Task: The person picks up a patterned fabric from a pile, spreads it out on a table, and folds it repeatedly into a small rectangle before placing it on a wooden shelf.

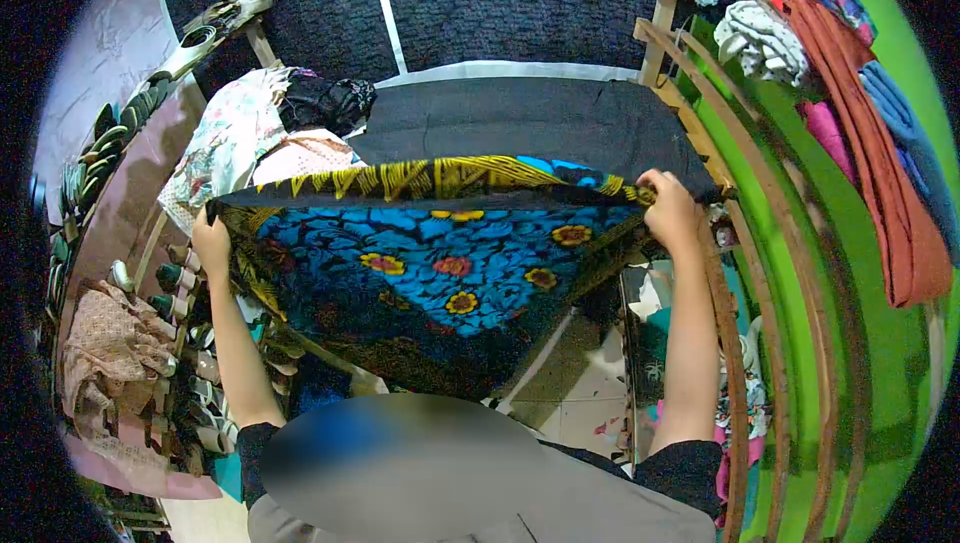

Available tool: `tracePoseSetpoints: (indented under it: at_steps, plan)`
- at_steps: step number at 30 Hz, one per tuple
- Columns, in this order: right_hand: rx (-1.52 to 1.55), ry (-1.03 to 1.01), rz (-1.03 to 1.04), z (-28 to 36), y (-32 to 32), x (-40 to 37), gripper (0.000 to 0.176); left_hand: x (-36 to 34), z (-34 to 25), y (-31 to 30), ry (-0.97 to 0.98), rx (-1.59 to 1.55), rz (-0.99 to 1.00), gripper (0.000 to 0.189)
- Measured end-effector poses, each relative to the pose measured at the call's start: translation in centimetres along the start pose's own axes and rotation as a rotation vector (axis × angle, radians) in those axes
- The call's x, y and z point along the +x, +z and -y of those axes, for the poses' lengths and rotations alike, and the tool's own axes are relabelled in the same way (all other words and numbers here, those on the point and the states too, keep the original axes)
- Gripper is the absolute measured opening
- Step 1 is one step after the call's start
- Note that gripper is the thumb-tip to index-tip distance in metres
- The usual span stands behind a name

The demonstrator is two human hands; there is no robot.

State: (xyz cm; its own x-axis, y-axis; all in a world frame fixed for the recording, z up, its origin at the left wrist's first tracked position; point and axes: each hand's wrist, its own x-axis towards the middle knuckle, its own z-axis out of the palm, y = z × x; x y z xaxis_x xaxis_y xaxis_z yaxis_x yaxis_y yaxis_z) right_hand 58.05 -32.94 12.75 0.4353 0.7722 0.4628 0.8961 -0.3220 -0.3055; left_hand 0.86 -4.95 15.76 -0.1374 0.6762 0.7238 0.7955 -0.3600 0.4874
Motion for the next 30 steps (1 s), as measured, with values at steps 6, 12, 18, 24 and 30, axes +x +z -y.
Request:
tracePoseSetpoints:
  at_steps: [6,12,18,24,30]
  plan:
    - [0.568,0.095,0.452,-3.7,2.6,-2.9,0.023,0.5,10.2,0.8,-0.333,0.104,-0.025,0.026]
    - [1.047,0.162,0.401,0.4,5.7,-5.2,0.015,-3.7,2.9,2.3,0.030,0.096,0.025,0.051]
    - [0.896,0.002,0.473,11.1,5.3,-5.0,0.027,-13.8,-15.5,1.6,0.090,-0.538,0.577,0.039]
    - [0.886,-0.237,0.428,18.1,4.2,-6.8,0.019,-21.6,-20.5,3.1,0.202,-0.622,1.046,0.044]
    - [0.824,-0.062,0.188,15.4,3.1,-6.4,0.037,-20.8,-16.0,2.0,-0.956,-1.584,1.266,0.033]
